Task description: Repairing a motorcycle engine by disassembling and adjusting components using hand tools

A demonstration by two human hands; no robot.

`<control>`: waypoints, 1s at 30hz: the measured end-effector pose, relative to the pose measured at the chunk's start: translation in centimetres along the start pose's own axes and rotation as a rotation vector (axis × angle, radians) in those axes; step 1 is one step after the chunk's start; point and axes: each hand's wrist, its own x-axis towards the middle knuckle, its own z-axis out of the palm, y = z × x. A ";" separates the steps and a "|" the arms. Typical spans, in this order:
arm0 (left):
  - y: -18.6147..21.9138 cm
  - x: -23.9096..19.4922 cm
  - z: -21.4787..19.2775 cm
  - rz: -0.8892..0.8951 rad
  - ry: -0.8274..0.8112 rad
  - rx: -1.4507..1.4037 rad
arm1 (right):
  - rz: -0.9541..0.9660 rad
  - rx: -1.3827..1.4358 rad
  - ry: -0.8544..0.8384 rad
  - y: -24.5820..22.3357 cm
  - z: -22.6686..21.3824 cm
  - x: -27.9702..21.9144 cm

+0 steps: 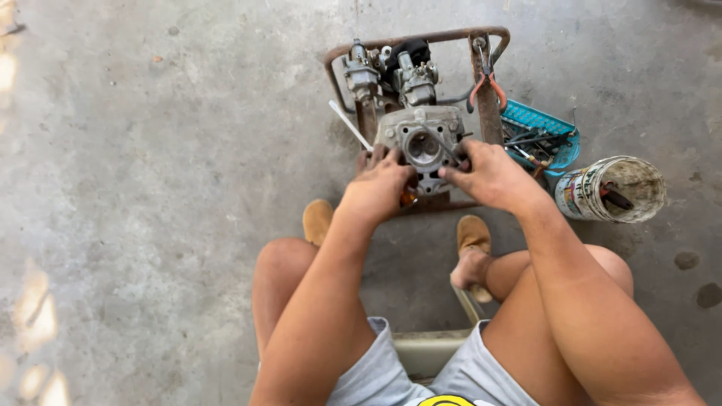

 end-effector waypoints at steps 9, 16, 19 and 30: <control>0.3 0.1 -2.0 0.041 0.073 -0.303 | -0.003 0.031 0.010 -1.1 1.2 -0.7; 2.9 -1.9 -5.3 0.208 0.310 -0.602 | -0.155 0.456 0.149 0.3 1.8 -0.1; 3.9 -1.9 -5.6 0.317 0.434 -0.716 | -0.107 0.870 0.189 -1.7 2.5 -1.2; 0.9 1.2 2.2 -0.100 0.121 -0.151 | 0.158 0.657 0.443 5.4 4.1 2.3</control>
